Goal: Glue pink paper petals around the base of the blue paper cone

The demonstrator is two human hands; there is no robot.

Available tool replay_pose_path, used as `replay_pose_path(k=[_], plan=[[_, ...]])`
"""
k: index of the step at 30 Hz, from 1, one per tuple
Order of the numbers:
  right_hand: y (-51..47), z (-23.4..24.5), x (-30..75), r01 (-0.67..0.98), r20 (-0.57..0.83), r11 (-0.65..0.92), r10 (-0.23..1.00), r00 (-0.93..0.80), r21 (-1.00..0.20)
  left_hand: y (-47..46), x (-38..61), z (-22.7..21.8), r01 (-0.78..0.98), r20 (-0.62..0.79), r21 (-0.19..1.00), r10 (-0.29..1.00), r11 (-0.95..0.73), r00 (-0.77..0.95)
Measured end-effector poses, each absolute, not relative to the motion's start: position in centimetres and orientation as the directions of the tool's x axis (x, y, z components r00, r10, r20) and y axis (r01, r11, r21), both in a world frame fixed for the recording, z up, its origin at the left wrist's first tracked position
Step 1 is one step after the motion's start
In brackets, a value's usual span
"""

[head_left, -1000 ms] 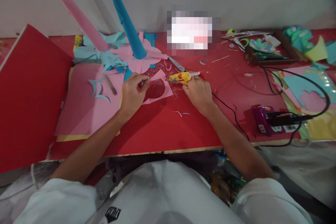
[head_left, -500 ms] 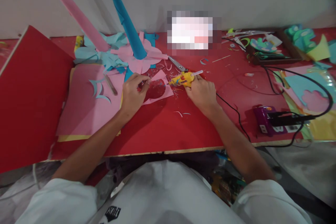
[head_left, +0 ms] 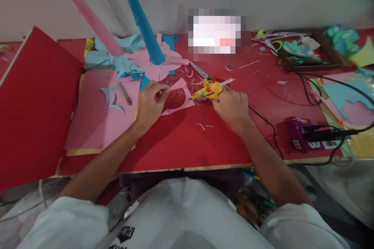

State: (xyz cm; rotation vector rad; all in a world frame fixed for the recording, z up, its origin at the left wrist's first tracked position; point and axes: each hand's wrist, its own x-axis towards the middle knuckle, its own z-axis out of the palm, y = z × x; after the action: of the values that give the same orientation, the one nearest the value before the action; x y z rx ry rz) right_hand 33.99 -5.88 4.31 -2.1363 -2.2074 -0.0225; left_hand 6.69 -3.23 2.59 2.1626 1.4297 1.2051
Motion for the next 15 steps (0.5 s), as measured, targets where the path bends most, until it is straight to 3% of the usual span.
replay_pose_path(k=[15], plan=[[-6.13, 3.74, 33.81, 0.993, 0.077, 0.101, 0.992, -0.096, -0.065, -3.36, 6.91, 2.66, 0.661, 0.445, 0.603, 0.876, -0.446, 0.185]])
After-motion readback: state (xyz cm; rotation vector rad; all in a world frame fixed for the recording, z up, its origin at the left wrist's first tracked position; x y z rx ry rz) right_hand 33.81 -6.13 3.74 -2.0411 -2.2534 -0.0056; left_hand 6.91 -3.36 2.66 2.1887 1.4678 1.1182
